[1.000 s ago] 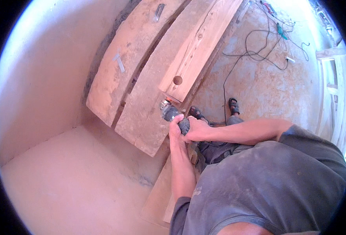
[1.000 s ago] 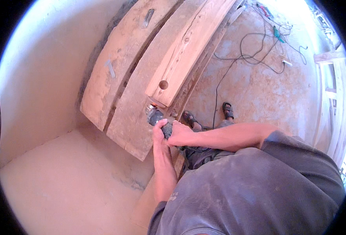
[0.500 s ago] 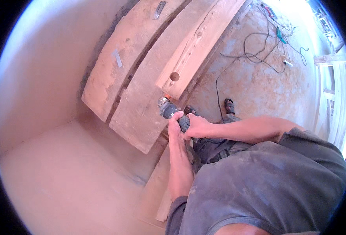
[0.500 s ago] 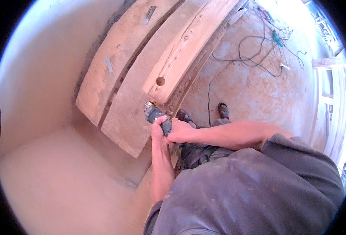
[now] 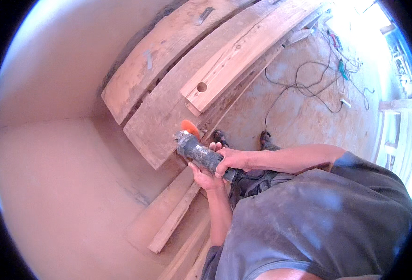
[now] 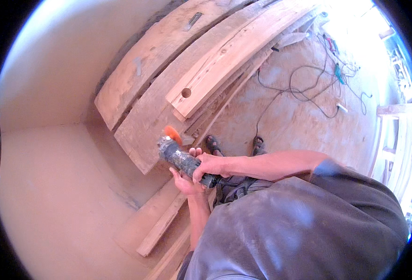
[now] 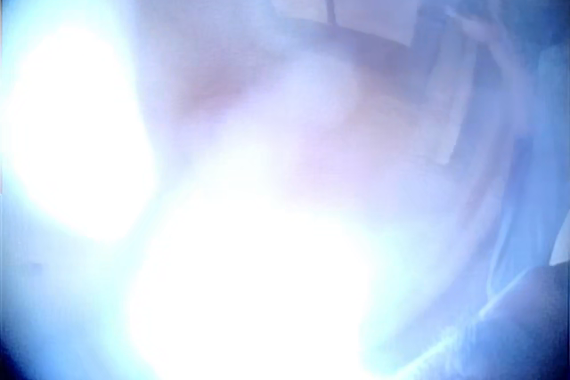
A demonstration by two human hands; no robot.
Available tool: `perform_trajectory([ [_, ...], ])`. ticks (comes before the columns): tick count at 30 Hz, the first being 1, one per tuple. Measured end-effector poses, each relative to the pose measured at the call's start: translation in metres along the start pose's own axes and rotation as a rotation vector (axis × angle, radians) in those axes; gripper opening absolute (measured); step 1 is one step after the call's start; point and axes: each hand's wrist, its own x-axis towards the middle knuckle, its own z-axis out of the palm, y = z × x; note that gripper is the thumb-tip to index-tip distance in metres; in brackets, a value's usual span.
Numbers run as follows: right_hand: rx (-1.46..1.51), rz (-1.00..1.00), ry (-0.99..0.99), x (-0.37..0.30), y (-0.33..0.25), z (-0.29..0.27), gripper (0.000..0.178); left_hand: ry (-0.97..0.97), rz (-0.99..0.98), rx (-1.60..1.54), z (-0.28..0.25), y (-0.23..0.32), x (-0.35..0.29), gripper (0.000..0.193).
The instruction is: The person uses an angle grinder to smooth the edges of a wooden plank, then switches to a handheld electric planer to flatten the surface. They plug the planer into a power strip and continue planing the wood while holding it steady with their left hand.
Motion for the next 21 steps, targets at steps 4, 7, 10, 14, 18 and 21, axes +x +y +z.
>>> perform_trajectory([
  [4, 0.204, 0.151, -0.188, 0.009, 0.003, -0.004, 0.041, -0.429, 0.148, -0.102, -0.018, 0.000, 0.010, 0.069],
  [7, 0.363, 0.224, -0.309, 0.021, 0.002, -0.006, 0.036, -0.537, 0.190, -0.175, -0.028, 0.012, 0.020, 0.066],
  [10, 0.439, 0.232, -0.399, 0.041, -0.003, -0.011, 0.044, -0.463, 0.187, -0.228, -0.028, 0.020, 0.028, 0.066],
  [14, 0.610, 0.314, -0.618, 0.068, -0.015, -0.018, 0.058, -0.465, 0.166, -0.051, -0.029, 0.036, 0.040, 0.069],
  [18, 0.511, 0.327, -0.407, 0.093, -0.036, -0.014, 0.052, -0.311, 0.116, -0.127, -0.044, 0.062, 0.061, 0.064],
  [21, -0.322, 0.221, 0.076, 0.118, -0.056, -0.008, 0.052, -0.250, 0.148, -0.115, -0.056, 0.082, 0.084, 0.055],
])
